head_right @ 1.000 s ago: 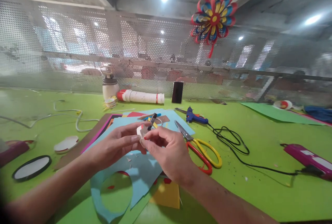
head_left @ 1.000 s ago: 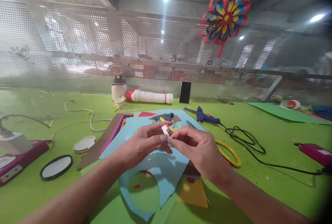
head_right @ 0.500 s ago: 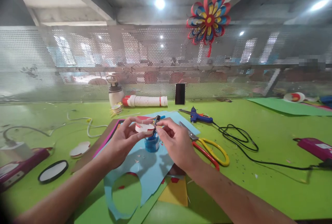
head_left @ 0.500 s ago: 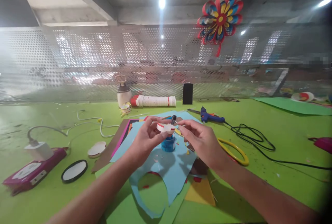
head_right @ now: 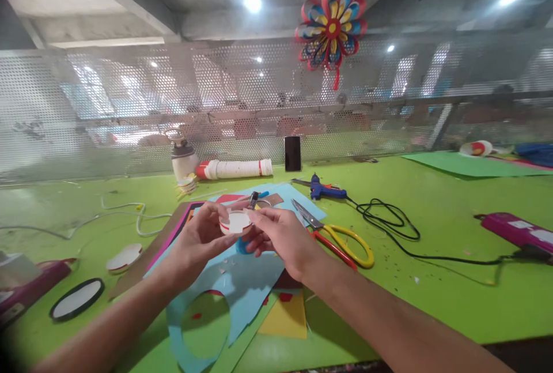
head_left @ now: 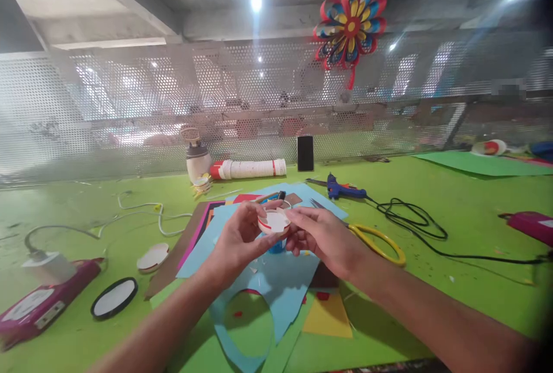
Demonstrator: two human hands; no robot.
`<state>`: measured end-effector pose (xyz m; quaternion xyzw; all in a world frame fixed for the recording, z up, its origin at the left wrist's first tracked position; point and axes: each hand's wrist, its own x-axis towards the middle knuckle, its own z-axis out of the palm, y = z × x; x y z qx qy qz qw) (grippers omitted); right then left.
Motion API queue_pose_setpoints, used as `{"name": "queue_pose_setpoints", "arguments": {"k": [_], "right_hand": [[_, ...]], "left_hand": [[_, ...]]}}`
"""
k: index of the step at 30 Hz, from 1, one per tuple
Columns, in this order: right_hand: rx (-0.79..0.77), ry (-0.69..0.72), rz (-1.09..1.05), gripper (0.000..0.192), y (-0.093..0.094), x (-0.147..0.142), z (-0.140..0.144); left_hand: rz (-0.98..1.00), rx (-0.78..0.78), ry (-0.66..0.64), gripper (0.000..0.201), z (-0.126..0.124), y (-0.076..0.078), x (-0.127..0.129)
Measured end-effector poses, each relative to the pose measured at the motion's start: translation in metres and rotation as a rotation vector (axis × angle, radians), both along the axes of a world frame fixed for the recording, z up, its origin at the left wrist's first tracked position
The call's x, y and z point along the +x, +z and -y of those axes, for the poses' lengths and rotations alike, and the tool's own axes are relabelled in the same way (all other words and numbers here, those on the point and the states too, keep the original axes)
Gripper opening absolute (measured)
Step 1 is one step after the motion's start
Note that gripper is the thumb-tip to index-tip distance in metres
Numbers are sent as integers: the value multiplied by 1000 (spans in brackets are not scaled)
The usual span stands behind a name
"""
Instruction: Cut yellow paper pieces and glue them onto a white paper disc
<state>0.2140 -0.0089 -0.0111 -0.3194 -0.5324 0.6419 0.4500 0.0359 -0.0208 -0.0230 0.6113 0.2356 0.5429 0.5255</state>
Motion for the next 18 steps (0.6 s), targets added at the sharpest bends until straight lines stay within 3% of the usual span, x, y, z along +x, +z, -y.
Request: {"name": "queue_pose_setpoints", "arguments": {"k": [3, 8, 13, 18], "right_hand": [[-28, -1, -42, 37, -1, 0, -1], [-30, -18, -73, 37, 1, 1, 0], [-13, -34, -89, 35, 1, 2, 0], [8, -65, -95, 28, -2, 1, -3]], "left_hand": [[19, -7, -23, 35, -1, -1, -1], [18, -41, -30, 65, 0, 3, -2], [-63, -58, -19, 62, -2, 2, -5], [-42, -115, -128, 60, -8, 0, -10]]}}
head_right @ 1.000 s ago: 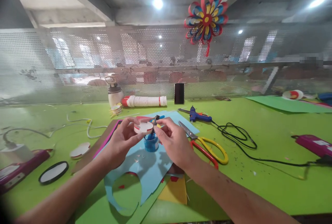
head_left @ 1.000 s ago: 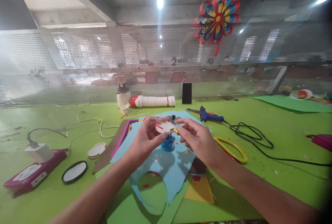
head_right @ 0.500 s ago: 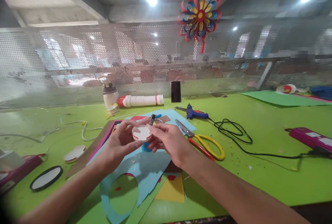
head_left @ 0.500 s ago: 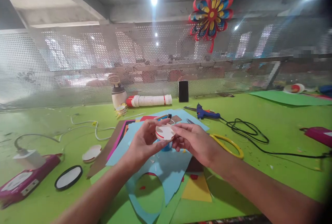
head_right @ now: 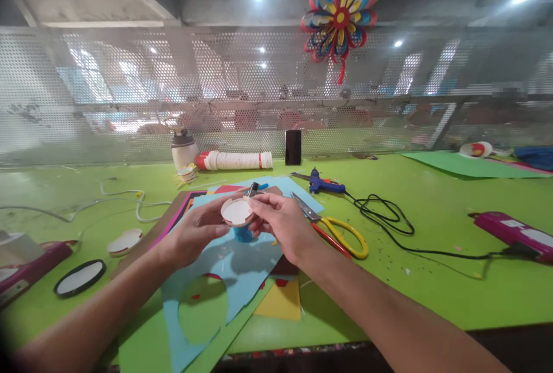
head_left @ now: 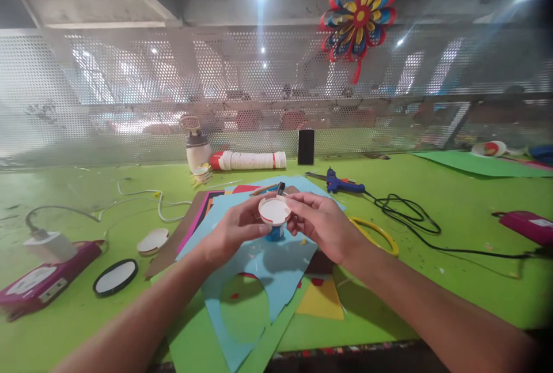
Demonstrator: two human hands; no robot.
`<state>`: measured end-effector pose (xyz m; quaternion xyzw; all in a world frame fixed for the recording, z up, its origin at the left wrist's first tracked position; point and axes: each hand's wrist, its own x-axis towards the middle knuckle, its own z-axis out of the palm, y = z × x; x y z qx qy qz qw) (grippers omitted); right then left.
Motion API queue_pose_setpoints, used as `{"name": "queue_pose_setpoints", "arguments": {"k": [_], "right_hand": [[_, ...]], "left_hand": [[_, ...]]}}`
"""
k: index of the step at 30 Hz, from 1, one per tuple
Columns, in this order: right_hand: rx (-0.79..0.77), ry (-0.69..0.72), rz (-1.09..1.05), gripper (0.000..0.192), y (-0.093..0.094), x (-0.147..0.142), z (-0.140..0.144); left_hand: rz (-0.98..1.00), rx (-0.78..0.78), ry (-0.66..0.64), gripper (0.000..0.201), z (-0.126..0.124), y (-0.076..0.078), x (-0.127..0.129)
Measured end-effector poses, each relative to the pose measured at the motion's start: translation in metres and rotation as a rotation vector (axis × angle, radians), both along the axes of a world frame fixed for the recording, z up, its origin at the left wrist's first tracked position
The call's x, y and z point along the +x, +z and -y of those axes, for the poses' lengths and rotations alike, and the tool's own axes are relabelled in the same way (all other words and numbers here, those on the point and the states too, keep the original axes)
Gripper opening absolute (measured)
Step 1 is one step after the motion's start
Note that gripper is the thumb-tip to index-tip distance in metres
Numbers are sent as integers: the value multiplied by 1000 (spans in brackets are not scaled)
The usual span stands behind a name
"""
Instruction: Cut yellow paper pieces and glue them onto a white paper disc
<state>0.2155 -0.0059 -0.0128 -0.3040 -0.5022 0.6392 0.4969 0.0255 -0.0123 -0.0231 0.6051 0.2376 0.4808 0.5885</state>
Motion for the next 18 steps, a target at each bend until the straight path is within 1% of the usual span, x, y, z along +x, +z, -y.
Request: {"name": "queue_pose_setpoints", "arguments": {"k": [3, 8, 11, 14, 18], "right_hand": [[3, -21, 10, 27, -2, 0, -2], [13, -12, 20, 33, -3, -2, 0], [21, -7, 5, 36, -4, -2, 0], [14, 10, -13, 34, -4, -1, 0], [-16, 44, -23, 32, -2, 0, 2]], "left_hand": [[39, -40, -56, 51, -2, 1, -2], [106, -164, -65, 37, -1, 3, -4], [126, -180, -75, 31, -2, 4, -4], [147, -191, -72, 24, -2, 4, -4], [165, -192, -74, 26, -4, 2, -6]]}}
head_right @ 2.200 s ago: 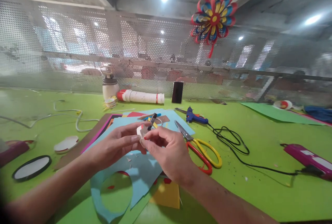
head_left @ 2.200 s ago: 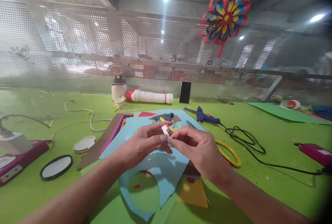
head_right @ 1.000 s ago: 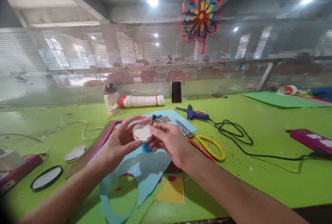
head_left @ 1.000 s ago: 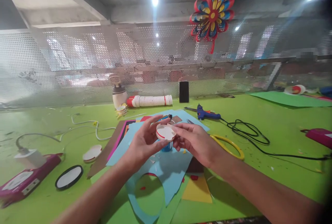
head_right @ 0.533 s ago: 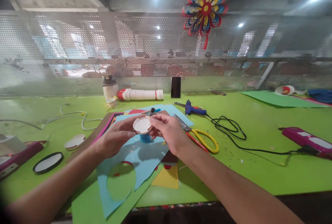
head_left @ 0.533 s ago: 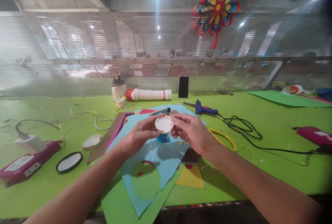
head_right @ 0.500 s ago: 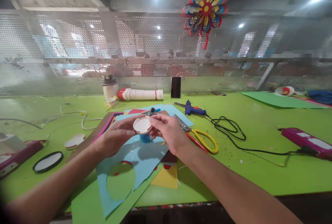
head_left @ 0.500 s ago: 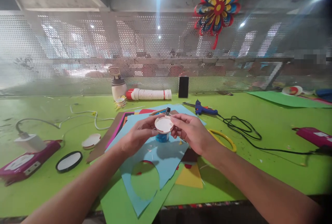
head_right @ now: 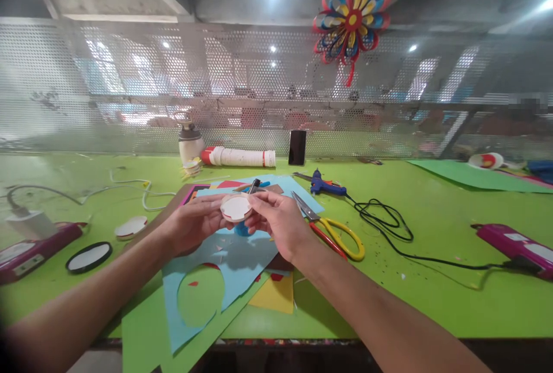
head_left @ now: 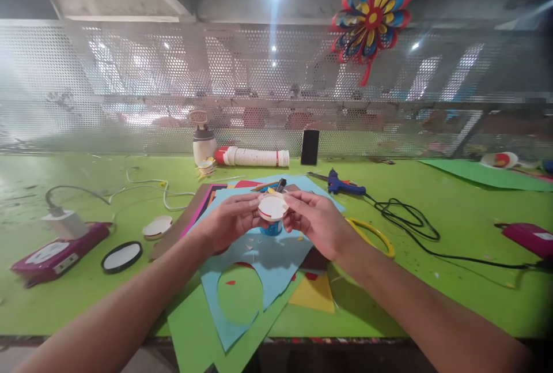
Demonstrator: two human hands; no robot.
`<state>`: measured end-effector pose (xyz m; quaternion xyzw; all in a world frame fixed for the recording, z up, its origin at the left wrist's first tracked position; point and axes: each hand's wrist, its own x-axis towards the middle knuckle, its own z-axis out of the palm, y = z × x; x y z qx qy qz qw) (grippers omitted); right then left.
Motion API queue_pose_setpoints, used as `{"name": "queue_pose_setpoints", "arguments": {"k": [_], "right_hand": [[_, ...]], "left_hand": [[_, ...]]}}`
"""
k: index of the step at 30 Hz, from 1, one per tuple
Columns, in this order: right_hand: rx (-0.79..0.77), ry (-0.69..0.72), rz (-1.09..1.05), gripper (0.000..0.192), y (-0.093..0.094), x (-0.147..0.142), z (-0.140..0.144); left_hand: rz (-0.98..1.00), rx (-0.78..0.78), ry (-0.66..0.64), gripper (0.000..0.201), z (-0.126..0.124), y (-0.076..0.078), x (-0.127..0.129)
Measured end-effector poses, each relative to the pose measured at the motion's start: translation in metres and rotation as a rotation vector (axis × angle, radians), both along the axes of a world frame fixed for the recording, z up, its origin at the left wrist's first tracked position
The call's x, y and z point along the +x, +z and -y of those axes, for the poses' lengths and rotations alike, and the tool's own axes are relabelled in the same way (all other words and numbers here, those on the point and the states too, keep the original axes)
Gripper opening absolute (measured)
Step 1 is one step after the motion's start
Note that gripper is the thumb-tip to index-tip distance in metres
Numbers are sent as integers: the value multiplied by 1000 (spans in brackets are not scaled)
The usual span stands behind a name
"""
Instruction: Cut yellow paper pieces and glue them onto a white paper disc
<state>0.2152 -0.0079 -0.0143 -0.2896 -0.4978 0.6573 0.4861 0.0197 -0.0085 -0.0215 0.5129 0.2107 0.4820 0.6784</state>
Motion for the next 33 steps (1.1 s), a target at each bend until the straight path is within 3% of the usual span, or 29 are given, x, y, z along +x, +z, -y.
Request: {"name": "queue_pose_setpoints", "arguments": {"k": [12, 27, 33], "right_hand": [[-38, 0, -8, 31, 4, -2, 4], [25, -54, 71, 39, -5, -5, -2], [125, -149, 133, 44, -4, -4, -3]], "left_hand": [[-10, 13, -25, 25, 0, -8, 4], [-122, -13, 56, 27, -1, 8, -3], [-138, 6, 53, 27, -3, 6, -5]]}}
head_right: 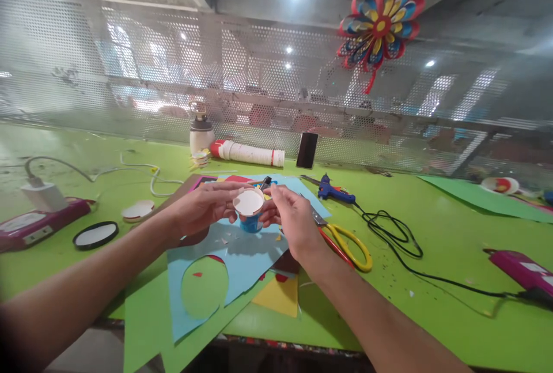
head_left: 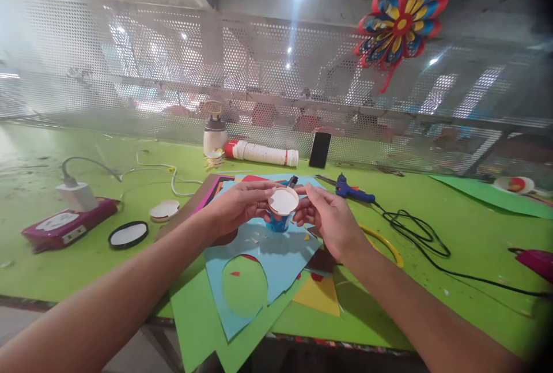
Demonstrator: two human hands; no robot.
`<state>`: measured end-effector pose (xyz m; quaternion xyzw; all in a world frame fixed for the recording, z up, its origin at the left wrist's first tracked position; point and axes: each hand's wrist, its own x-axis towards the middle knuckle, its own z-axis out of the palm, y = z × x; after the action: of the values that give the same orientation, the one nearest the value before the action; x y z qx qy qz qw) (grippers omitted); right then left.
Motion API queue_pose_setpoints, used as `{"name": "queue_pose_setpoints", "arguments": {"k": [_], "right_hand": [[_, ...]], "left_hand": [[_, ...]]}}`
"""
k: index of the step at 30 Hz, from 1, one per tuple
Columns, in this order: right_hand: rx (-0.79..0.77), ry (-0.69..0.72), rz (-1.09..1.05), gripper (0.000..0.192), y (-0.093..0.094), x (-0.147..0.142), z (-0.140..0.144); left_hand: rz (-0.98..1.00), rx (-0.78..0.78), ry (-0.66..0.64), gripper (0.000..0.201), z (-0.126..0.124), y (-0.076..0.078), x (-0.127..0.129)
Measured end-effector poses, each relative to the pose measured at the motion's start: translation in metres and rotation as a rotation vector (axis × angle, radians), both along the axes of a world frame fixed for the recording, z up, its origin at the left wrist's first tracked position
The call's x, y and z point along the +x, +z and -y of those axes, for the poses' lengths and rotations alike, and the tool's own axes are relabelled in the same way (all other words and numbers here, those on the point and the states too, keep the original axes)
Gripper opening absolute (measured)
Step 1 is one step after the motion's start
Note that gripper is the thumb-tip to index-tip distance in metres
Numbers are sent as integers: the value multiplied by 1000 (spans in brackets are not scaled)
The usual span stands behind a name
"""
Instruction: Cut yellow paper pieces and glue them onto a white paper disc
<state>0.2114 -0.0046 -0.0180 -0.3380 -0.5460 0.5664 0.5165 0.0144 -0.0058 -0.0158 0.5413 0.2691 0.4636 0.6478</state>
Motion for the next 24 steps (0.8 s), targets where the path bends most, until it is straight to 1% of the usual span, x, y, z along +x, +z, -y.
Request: {"name": "queue_pose_setpoints", "arguments": {"k": [5, 8, 11, 14, 16, 18, 21, 24], "right_hand": [[89, -90, 77, 42, -3, 0, -2], [174, -139, 126, 39, -5, 1, -4], [261, -138, 196, 31, -9, 3, -7], [320, -108, 270, 23, -13, 3, -9], [349, -95, 300, 22, -14, 3, -9], [377, -94, 308, 22, -13, 3, -6], [417, -103, 288, 23, -11, 2, -2], [451, -113, 259, 25, -10, 1, 2]], "left_hand": [[-33, 32, -33, 28, -3, -1, -3], [-72, 48, -19, 33, -5, 1, -4], [-113, 75, 15, 34, -7, 5, -6], [-181, 115, 33, 30, -10, 8, -7], [-241, 153, 41, 27, -11, 8, -7], [-291, 221, 89, 22, -13, 8, -6], [-326, 386, 242, 10, -11, 9, -2], [-331, 554, 370, 9, -2, 12, 3]]}}
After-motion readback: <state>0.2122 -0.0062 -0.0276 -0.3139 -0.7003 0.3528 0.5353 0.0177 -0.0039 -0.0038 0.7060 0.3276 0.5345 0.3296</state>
